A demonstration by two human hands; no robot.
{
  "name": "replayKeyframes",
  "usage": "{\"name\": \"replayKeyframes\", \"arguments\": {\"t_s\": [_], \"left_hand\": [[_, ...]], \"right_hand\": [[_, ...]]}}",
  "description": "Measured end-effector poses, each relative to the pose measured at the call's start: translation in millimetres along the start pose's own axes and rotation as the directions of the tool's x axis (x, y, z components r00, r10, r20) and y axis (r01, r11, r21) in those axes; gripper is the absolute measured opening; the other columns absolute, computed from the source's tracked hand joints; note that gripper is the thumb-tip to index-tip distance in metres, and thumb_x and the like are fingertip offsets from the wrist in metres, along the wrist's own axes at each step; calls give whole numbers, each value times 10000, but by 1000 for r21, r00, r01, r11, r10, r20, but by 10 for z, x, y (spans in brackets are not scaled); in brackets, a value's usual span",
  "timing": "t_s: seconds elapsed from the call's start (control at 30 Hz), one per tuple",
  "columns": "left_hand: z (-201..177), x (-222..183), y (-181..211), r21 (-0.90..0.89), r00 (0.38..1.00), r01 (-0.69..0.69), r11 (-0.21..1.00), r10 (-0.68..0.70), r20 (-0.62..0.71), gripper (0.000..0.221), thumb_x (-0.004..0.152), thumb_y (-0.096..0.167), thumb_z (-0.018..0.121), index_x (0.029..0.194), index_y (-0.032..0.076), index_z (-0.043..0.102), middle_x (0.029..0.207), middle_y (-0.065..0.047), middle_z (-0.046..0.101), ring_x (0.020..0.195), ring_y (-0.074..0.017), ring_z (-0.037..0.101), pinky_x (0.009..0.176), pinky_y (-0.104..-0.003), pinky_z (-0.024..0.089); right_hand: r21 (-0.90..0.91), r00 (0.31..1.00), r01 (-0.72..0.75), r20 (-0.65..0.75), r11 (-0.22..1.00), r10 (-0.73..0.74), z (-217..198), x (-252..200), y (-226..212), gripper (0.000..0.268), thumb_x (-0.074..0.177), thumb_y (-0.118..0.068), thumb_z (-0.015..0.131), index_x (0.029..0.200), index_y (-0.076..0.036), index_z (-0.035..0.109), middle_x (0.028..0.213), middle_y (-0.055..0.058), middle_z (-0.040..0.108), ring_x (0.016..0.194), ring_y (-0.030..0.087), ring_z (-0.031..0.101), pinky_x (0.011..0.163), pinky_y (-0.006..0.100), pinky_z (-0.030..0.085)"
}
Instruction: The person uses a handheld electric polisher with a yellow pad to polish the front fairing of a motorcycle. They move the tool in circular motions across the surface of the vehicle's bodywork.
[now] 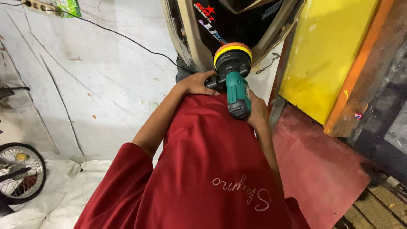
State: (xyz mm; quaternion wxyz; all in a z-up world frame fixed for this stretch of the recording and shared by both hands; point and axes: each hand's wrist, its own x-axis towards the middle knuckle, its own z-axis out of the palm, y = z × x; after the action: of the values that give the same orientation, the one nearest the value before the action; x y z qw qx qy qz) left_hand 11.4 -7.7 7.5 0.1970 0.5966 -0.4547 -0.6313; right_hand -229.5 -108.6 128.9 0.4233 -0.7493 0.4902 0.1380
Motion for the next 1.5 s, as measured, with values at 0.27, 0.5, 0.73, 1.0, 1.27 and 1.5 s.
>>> {"name": "replayKeyframes", "arguments": {"t_s": [0.27, 0.5, 0.73, 1.0, 1.27, 1.5], "left_hand": [[-53, -44, -69, -5, 998, -5, 1000, 5, -59, 1080, 688, 629, 816, 1513, 67, 403, 1251, -242, 675, 1189, -375, 648, 1021, -409, 497], [-130, -21, -59, -37, 996, -53, 998, 51, -67, 1059, 687, 622, 814, 1505, 87, 407, 1267, -224, 678, 1186, -367, 655, 1022, -408, 501], [-208, 3, 5, -14, 994, -92, 996, 91, -57, 1049, 697, 596, 844, 1509, 102, 401, 1284, -220, 654, 1196, -365, 638, 1022, -413, 493], [-321, -82, 142, 288, 1000, -5, 958, 3, 5, 953, 725, 696, 794, 1390, 55, 559, 1237, -227, 683, 1169, -380, 638, 986, -441, 504], [-898, -978, 1231, 295, 937, -266, 918, 318, -145, 545, 936, 431, 743, 1316, 56, 632, 1170, -171, 725, 1073, -305, 712, 928, -428, 570], [-439, -1525, 2673, -857, -7, -465, 220, 968, 252, 501, 1174, 227, 578, 1558, 34, 320, 1525, -107, 416, 1206, -151, 613, 1008, -240, 585]], "right_hand": [[-100, 998, 57, -3, 993, -58, 60, 151, 58, 527, 800, -224, 763, 1281, -59, 625, 1021, 255, 739, 960, 420, 725, 809, 472, 550], [-163, 996, 84, -22, 983, -88, 39, 167, 9, 484, 777, -186, 775, 1212, -34, 625, 999, 278, 728, 966, 462, 703, 823, 506, 541], [-155, 998, -31, -61, 988, 22, 59, 95, -54, 466, 857, -187, 727, 1297, -73, 627, 1011, 286, 724, 975, 471, 691, 821, 522, 526], [-54, 998, -16, -66, 998, 13, 131, -6, -61, 545, 841, -232, 745, 1344, -79, 604, 1028, 258, 739, 956, 422, 728, 807, 471, 548], [-20, 998, 30, -61, 999, -31, 170, -45, -41, 591, 841, -275, 737, 1390, -104, 600, 1013, 261, 738, 944, 422, 722, 793, 476, 548], [-106, 995, 85, -37, 991, -89, 230, 131, 51, 531, 802, -302, 749, 1285, -105, 645, 1007, 254, 739, 961, 440, 718, 814, 491, 540]]}}
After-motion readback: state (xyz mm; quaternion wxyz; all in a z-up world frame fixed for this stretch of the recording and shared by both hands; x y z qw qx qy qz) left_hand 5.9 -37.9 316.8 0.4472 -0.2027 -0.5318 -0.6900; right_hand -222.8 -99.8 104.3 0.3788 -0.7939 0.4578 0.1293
